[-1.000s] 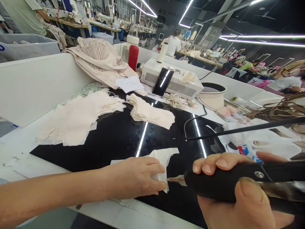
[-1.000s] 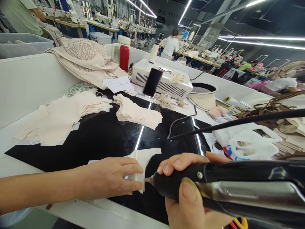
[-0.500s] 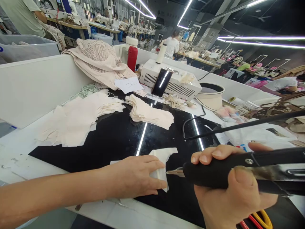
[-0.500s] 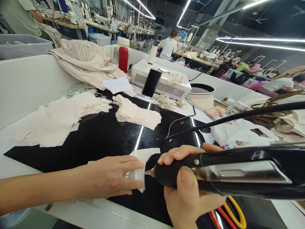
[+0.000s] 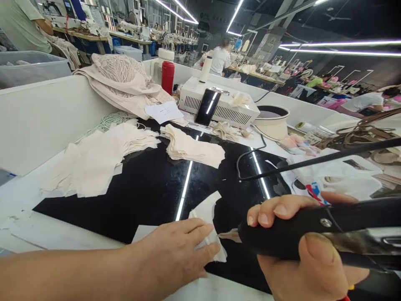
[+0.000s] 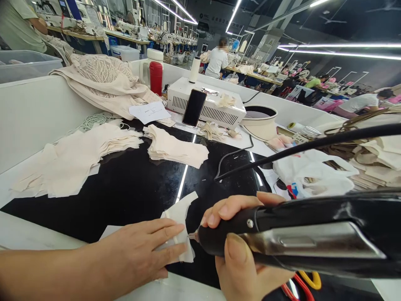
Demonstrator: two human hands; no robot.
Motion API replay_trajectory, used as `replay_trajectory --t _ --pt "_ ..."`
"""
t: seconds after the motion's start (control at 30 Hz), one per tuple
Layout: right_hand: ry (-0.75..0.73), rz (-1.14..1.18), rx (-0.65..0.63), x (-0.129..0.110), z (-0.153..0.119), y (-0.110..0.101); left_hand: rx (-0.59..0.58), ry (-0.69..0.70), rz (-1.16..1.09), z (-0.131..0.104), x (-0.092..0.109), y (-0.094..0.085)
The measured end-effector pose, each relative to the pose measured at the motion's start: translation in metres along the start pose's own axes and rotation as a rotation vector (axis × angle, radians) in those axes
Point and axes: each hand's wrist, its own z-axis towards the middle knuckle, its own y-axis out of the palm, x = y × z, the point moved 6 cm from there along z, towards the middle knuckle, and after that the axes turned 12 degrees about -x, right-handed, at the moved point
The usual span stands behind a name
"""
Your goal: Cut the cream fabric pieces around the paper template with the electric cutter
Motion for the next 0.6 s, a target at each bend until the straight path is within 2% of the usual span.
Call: replay_trajectory --t 0.3,0.43,0.6 --pt "-0.01 0.054 -0.076 0.004 -0.005 0.002 -0.095 0.066 -0.033 0.008 -0.036 -0.008" --pt "-0.036 0.053 -0.07 0.005 -0.005 0.003 -0.134 0.098 -0.013 0.012 -0.048 -0.01" --pt "-0.052 0.058 -0.081 0.007 -0.005 0.005 -0.105 0.217 0.014 0.015 -0.058 -0.011"
